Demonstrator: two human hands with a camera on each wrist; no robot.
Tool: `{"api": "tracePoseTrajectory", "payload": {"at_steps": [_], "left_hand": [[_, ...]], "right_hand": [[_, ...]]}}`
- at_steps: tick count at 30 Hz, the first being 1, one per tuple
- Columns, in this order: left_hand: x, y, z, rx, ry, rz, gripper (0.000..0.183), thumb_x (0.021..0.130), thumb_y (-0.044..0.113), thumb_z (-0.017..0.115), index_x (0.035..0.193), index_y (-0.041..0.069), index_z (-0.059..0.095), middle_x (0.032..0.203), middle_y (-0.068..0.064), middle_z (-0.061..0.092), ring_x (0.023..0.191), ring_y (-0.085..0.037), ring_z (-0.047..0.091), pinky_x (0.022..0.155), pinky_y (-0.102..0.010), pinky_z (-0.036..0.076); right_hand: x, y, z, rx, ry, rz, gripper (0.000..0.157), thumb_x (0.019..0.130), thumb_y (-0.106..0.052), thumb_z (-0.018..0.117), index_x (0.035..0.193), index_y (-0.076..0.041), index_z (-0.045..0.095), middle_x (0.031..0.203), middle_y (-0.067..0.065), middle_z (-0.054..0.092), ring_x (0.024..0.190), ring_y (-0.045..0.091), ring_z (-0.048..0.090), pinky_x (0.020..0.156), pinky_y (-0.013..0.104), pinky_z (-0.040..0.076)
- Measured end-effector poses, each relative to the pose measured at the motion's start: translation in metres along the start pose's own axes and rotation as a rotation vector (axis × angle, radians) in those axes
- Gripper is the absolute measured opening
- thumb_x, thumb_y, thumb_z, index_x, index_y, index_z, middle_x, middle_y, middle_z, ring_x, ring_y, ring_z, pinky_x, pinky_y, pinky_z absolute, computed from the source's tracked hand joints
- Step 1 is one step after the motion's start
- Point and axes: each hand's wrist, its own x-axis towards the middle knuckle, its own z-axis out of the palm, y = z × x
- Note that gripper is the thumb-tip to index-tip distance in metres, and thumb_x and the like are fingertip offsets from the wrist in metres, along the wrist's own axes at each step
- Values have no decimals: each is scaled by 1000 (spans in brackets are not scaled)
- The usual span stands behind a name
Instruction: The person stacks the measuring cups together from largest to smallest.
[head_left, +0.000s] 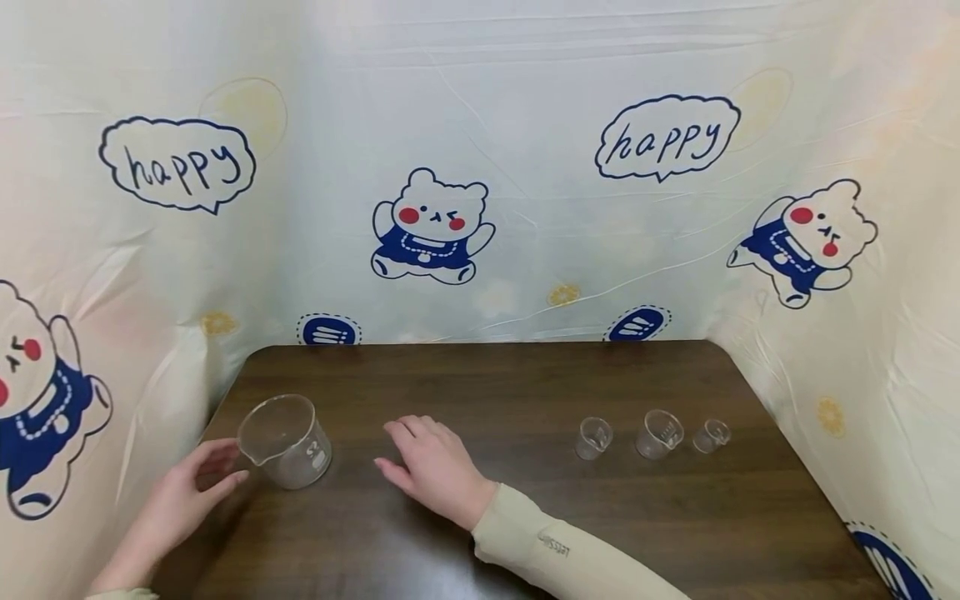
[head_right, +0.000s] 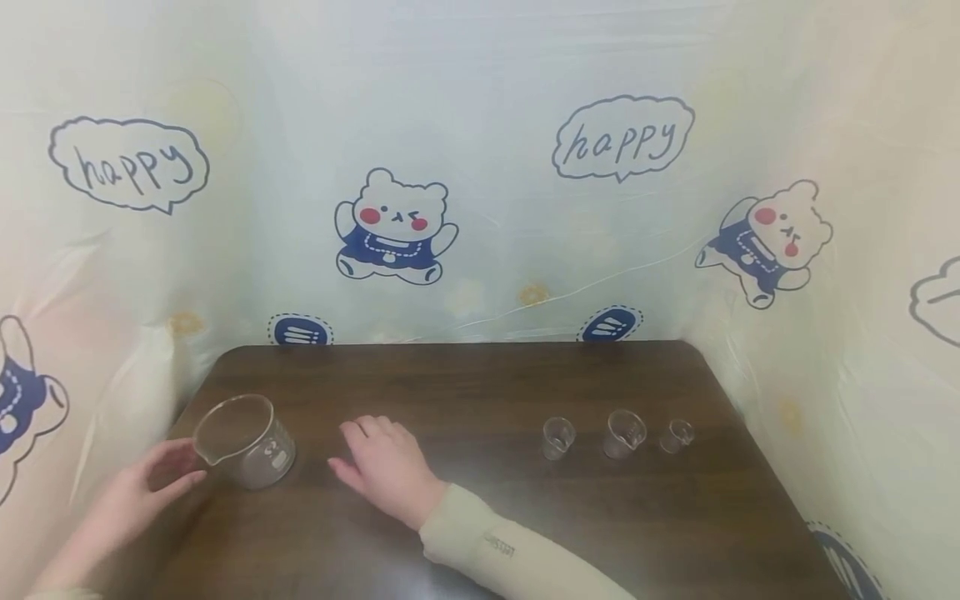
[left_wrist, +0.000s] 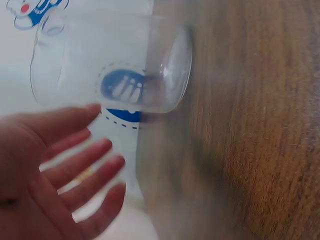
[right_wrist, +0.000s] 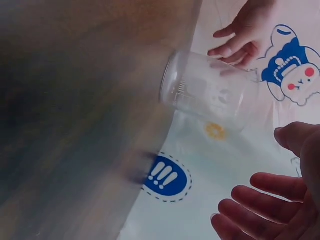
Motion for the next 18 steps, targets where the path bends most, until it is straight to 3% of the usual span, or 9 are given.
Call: {"api": "tracePoseTrajectory", "payload": {"at_steps": [3,8,11,15,18], "left_hand": [[3,-2,-2,-55,-39,-2,50,81,-3,86,126,-5,64,104,13,70,92,16,58,76,-4,44],[11,-1,1,-106,-107,15,61,83,-2,85,136,-7,56,115,-27,68,99,16,57,77,-7,48],[14,-6,1,-158,-123,27,65,84,-5,83,140,-8,52,124,-5,69,104,17,55,77,-9,51],[14,-15,1,-254,-147,56,67,85,-9,80,144,-10,48,129,31,56,113,19,52,76,-12,53],[16,-17,0,-293,-177,78,69,84,-9,80,145,-9,47,136,32,54,117,18,52,79,-12,53]], "right_hand": [[10,-8,8,-40,-25,-9,40,105,-44,62,128,-11,66,116,-1,71,103,15,68,90,27,55],[27,-16,22,-51,-60,-9,44,104,-46,61,129,-11,66,117,-1,71,102,14,69,88,25,56],[38,-18,32,-42,-97,-9,46,105,-48,59,131,-11,66,117,0,72,101,13,69,86,23,56],[49,-23,46,-19,-130,-4,47,106,-50,57,131,-12,66,117,-1,72,100,11,70,82,22,57],[57,-29,53,24,-134,17,48,104,-52,60,129,-12,66,115,-2,72,98,9,69,79,20,57]]}}
